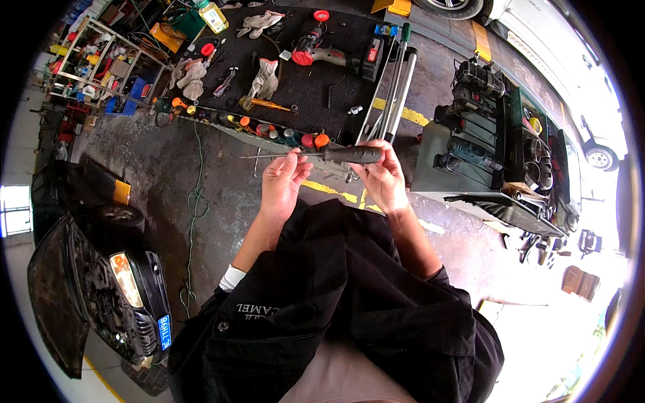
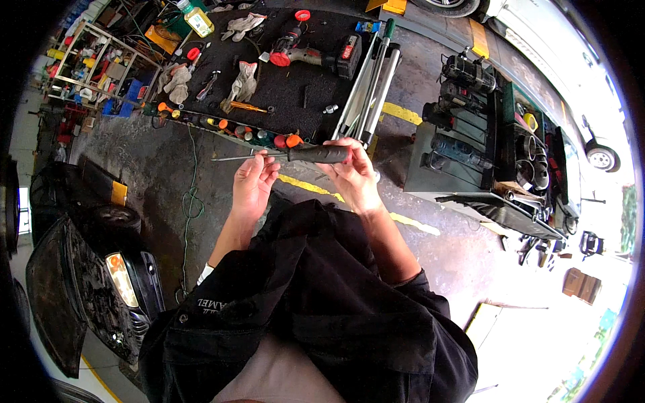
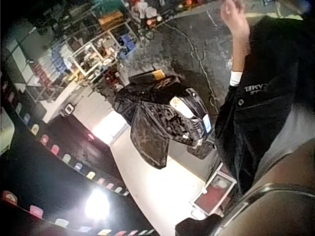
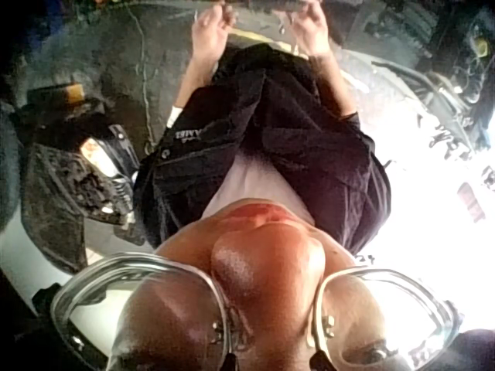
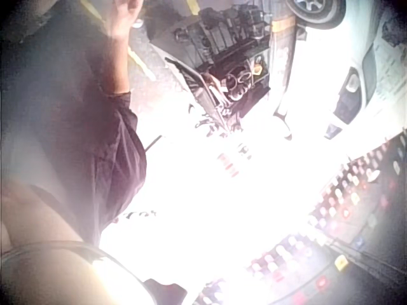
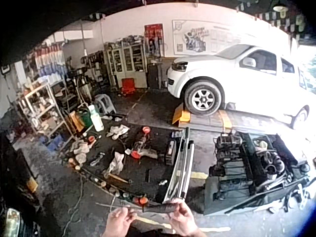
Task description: The person picks up and places down various hand tools on a workbench, including screwdrivers and wrenches. They handle each tool individually, rotating and inspecting them before returning them to the bench.
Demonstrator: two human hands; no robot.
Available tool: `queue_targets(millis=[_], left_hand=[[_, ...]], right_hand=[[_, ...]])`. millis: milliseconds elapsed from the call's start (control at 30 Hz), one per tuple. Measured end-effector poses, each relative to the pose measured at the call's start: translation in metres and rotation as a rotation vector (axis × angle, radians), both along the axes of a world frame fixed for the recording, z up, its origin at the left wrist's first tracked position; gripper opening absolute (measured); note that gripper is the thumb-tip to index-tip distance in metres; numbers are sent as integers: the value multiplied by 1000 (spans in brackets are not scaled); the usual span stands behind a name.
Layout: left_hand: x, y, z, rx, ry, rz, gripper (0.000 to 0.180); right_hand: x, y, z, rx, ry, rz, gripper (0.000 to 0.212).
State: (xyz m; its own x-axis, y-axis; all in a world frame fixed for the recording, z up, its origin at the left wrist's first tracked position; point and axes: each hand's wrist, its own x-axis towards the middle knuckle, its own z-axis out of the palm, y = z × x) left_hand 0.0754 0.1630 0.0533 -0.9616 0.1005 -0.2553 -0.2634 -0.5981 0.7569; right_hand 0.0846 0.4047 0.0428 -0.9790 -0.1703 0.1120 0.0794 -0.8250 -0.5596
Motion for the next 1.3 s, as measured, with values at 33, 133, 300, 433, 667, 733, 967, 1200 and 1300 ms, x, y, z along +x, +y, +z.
queue_targets(millis=[33,133,300,433,667,733,967,1200,1300], left_hand=[[0,0,0,-1,-1,0,26],[1,1,0,41,-15,43,17],[1,1,-7,22,92,27,20],[1,2,-6,108,88,46,13],[5,4,-16,143,125,27,22],[6,5,-18,141,124,20,24],[8,7,-15,-201,180,-58,28],[7,-9,-3,-932,480,-131,25],[4,-13,6,-1176,599,-99,21]], right_hand=[[0,0,1,-2,-15,-13,46],[0,-2,3,2,-63,-46,47],[1,-3,-7,31,-151,-70,44],[2,-8,-21,-18,-203,-77,37],[7,-20,-19,-97,-284,-129,26],[8,-20,-21,-111,-276,-117,24],[7,-15,-15,-18,-236,-135,25],[-1,11,-4,145,-183,-258,30],[-4,25,0,143,-163,-280,31]])
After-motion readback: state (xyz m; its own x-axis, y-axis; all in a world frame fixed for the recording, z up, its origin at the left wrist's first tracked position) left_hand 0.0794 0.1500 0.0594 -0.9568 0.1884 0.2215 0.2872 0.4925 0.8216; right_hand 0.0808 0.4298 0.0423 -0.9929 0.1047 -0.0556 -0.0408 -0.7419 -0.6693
